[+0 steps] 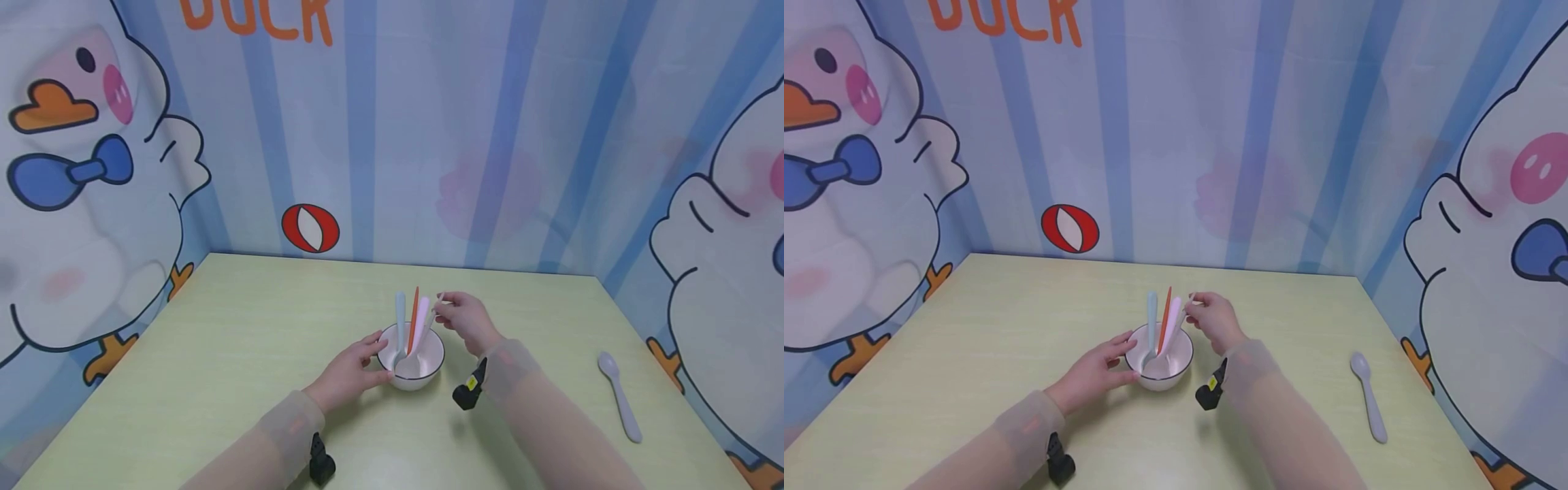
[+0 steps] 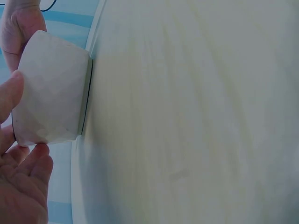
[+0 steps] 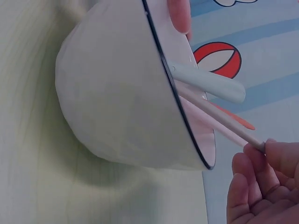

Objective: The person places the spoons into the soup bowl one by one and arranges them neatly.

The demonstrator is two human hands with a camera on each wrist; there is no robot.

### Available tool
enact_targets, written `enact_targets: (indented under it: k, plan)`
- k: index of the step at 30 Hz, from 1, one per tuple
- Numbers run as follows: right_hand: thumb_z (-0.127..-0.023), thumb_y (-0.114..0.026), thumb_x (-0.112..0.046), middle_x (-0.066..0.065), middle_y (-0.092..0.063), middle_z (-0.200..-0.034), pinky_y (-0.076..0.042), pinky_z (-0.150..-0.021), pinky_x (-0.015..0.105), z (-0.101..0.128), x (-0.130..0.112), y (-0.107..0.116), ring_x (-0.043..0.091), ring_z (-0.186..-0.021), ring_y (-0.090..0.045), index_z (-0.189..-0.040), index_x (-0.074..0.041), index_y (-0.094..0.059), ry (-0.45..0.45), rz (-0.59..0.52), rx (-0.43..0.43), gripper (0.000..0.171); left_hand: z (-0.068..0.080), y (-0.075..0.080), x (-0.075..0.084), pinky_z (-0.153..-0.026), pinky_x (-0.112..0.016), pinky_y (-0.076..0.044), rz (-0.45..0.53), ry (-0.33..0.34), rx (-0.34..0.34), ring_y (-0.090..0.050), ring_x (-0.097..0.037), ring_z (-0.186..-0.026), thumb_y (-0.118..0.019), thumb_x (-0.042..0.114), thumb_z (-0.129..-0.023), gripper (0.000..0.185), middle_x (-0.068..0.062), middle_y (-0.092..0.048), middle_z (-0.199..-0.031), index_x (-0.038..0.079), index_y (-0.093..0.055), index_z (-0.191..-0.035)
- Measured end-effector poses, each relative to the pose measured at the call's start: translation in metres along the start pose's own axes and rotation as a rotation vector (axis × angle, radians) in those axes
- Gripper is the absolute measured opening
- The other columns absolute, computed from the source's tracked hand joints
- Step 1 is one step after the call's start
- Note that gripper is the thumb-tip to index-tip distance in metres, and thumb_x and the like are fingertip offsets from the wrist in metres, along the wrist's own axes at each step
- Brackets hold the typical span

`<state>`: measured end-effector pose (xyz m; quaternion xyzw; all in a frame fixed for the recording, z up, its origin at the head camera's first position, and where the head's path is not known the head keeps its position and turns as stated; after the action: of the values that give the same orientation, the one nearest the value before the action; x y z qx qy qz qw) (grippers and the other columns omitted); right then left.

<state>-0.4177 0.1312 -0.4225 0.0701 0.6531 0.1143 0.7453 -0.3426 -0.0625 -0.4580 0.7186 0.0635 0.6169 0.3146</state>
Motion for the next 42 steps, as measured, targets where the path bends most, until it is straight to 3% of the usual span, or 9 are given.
enact_targets:
  k: [6,14,30,42]
  plan:
    - [-0.098,-0.055,-0.012,0.015,-0.063,-0.112,-0.05,-0.089,0.037,0.0,0.003,-0.002,0.023,-0.095,-0.062,-0.135,0.001,-0.05,-0.053,0.01,0.053,0.039,0.001,0.0,-0.001,-0.107,-0.044,-0.038,0.013,0.01,0.0,-0.039,-0.032,-0.135,-0.075,0.031,-0.084,0.072,-0.002,-0.027,-0.157,0.01,-0.044,-0.145]
    - [-0.098,-0.055,-0.012,0.017,-0.062,-0.114,-0.05,-0.091,0.04,0.0,0.008,-0.005,0.026,-0.097,-0.062,-0.137,0.0,-0.047,-0.112,0.03,0.062,0.042,-0.001,0.0,0.0,-0.107,-0.046,-0.037,0.019,-0.009,0.002,-0.036,-0.032,-0.137,-0.075,0.029,-0.085,0.071,-0.005,-0.028,-0.156,0.007,-0.044,-0.144]
    - [-0.098,-0.056,-0.015,0.015,-0.065,-0.111,-0.05,-0.092,0.04,0.008,0.021,-0.007,0.025,-0.094,-0.062,-0.135,0.002,-0.05,-0.16,0.071,0.014,0.041,0.0,0.0,-0.002,-0.107,-0.045,-0.038,0.009,0.018,-0.002,-0.04,-0.033,-0.134,-0.075,0.032,-0.084,0.072,-0.003,-0.028,-0.157,0.011,-0.044,-0.145]
    - [-0.099,-0.053,-0.023,0.022,-0.063,-0.115,-0.049,-0.09,0.043,0.017,0.019,0.017,0.032,-0.1,-0.062,-0.133,0.004,-0.048,-0.099,0.106,0.072,0.044,0.0,0.0,-0.003,-0.106,-0.045,-0.038,0.001,0.014,0.005,-0.039,-0.033,-0.134,-0.075,0.033,-0.084,0.072,-0.002,-0.028,-0.157,0.012,-0.044,-0.145]
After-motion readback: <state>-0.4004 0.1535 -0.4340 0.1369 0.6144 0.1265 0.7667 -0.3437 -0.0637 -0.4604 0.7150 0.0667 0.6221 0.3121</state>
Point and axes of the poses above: each hand's wrist, its own z-axis away from the middle knuckle, its own y-axis out of the back of the hand, x = y × z, the point moved 10 cm from there along -z, towards the middle knuckle
